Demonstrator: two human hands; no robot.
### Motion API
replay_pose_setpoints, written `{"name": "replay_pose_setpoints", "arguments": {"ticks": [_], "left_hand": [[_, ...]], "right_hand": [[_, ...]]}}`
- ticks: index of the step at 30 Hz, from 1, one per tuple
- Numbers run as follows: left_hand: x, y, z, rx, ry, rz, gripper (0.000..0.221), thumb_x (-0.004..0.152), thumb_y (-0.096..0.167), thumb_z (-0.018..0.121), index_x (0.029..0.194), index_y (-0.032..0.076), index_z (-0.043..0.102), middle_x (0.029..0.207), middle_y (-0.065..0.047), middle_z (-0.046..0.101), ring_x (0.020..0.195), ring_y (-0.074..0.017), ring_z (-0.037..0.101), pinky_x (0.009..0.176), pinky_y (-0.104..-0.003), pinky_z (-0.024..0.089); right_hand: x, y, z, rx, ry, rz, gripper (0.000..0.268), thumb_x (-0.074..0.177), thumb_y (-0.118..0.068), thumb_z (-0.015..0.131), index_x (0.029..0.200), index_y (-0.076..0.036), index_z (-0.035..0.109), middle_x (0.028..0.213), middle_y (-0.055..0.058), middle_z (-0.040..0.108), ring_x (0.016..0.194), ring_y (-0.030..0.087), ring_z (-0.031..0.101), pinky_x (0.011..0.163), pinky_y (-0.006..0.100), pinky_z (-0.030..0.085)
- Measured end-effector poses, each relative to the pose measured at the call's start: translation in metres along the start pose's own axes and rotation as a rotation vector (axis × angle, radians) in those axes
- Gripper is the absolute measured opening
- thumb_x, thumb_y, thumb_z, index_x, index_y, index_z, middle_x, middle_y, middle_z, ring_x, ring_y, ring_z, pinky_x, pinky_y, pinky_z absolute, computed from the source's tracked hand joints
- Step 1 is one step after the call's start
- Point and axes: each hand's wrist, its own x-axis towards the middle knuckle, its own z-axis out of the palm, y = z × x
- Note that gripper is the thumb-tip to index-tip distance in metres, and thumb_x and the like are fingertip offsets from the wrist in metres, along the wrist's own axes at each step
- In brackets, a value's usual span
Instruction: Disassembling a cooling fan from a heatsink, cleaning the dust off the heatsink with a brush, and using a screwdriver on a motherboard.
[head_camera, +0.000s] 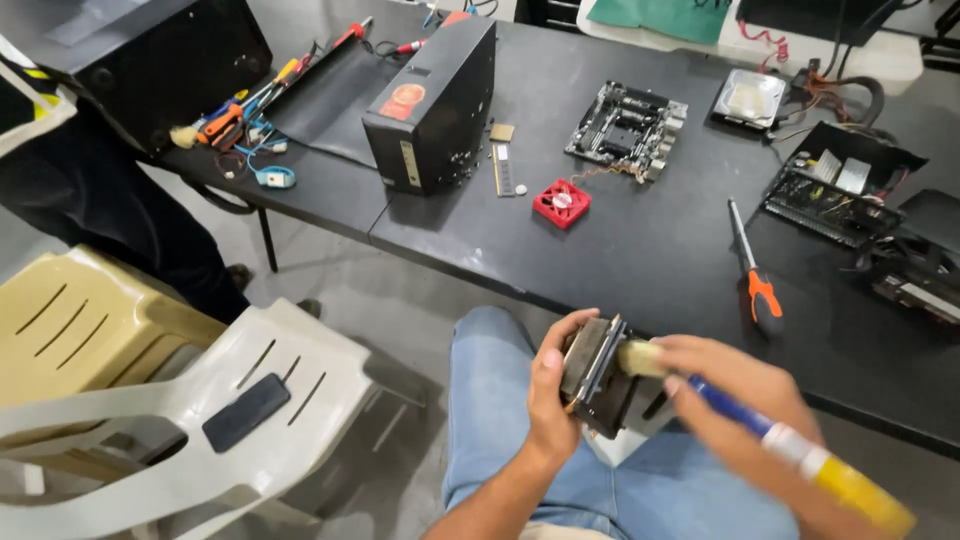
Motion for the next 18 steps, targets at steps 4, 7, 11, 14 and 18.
{"name": "replay_pose_setpoints", "arguments": {"ticks": [4, 7, 11, 14, 18], "left_hand": [[0.007, -0.005, 0.001, -0.039, 0.028, -0.014, 0.066, 0.096, 0.053, 0.045, 0.13, 0.0, 0.063, 0.118, -0.012, 0.067, 0.108, -0.0191, 0.063, 0.093, -0.031, 0.049], [0.002, 0.003, 0.004, -0.013, -0.007, -0.035, 0.067, 0.097, 0.056, 0.044, 0.13, 0.001, 0.062, 0.117, -0.012, 0.067, 0.105, -0.0186, 0.063, 0.092, -0.031, 0.05], [0.001, -0.001, 0.001, 0.041, 0.011, -0.049, 0.066, 0.096, 0.055, 0.043, 0.129, 0.002, 0.064, 0.115, -0.01, 0.068, 0.103, -0.0171, 0.063, 0.09, -0.029, 0.049], [0.003, 0.0, 0.003, -0.036, 0.001, -0.049, 0.068, 0.095, 0.056, 0.046, 0.131, 0.0, 0.062, 0.114, -0.01, 0.067, 0.103, -0.0168, 0.063, 0.089, -0.029, 0.049], [0.0, 0.009, 0.009, 0.059, -0.022, 0.023, 0.07, 0.097, 0.059, 0.043, 0.131, 0.0, 0.061, 0.119, -0.014, 0.069, 0.105, -0.0203, 0.064, 0.091, -0.032, 0.05]], "right_hand": [[-0.004, 0.014, -0.005, 0.136, -0.265, -0.285, 0.029, 0.085, -0.02, 0.067, 0.11, -0.015, 0.081, 0.12, 0.004, 0.084, 0.108, 0.016, 0.081, 0.094, 0.032, 0.06], [0.001, -0.002, -0.006, 0.103, -0.146, -0.19, 0.023, 0.088, -0.017, 0.068, 0.105, -0.011, 0.08, 0.12, 0.007, 0.082, 0.11, 0.017, 0.079, 0.099, 0.032, 0.058], [-0.011, 0.019, -0.001, 0.007, -0.31, -0.186, 0.03, 0.076, -0.013, 0.076, 0.102, -0.021, 0.088, 0.121, 0.003, 0.084, 0.114, 0.015, 0.08, 0.101, 0.031, 0.055], [0.004, -0.006, -0.008, 0.11, -0.168, -0.233, 0.026, 0.086, -0.005, 0.063, 0.102, -0.013, 0.083, 0.115, 0.004, 0.084, 0.113, 0.017, 0.077, 0.103, 0.031, 0.055], [0.001, 0.009, -0.003, 0.094, -0.04, -0.191, 0.018, 0.087, -0.004, 0.065, 0.096, -0.009, 0.08, 0.109, 0.007, 0.081, 0.104, 0.018, 0.077, 0.097, 0.03, 0.057]]}}
